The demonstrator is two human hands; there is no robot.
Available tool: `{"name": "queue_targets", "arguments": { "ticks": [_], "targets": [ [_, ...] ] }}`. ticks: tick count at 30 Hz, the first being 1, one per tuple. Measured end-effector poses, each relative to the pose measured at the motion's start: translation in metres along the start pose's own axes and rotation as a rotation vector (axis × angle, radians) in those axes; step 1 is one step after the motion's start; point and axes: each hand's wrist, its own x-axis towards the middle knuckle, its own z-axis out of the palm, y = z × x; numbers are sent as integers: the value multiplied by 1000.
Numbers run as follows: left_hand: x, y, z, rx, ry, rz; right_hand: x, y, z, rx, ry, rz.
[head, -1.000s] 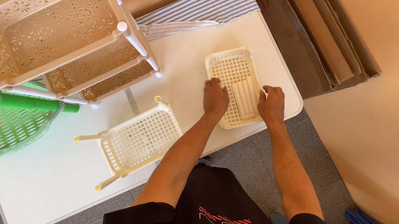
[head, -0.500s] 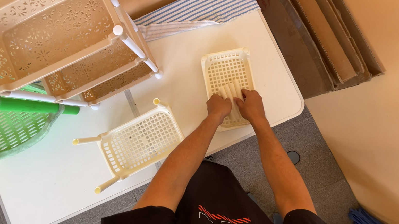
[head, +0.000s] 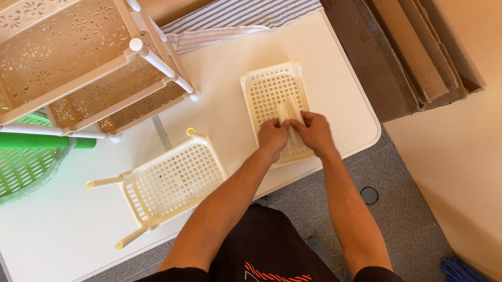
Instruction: The person assembles a plastic storage rack by inserting white cylindrical poles into the corner holes of cream-colored plastic trays. They repeatedly insert and remove poles to fit them into the trays, then stack the trays to form a multi-tier rack.
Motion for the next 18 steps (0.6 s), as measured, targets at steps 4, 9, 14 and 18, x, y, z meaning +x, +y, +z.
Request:
{"name": "queue_targets", "arguments": {
  "ticks": [4, 9, 14, 18],
  "targets": [
    [11, 7, 28, -411, -275, -23, -3, 5, -47, 272, 34, -38],
    [27, 7, 93, -431, -406, 34, -5, 32, -100, 453, 100, 19],
    [24, 8, 122, -288, -297, -53, 9, 54, -97, 377, 152, 124],
    [24, 10, 110, -99, -94, -130, 22, 61, -72, 367, 80, 99]
  ]
}}
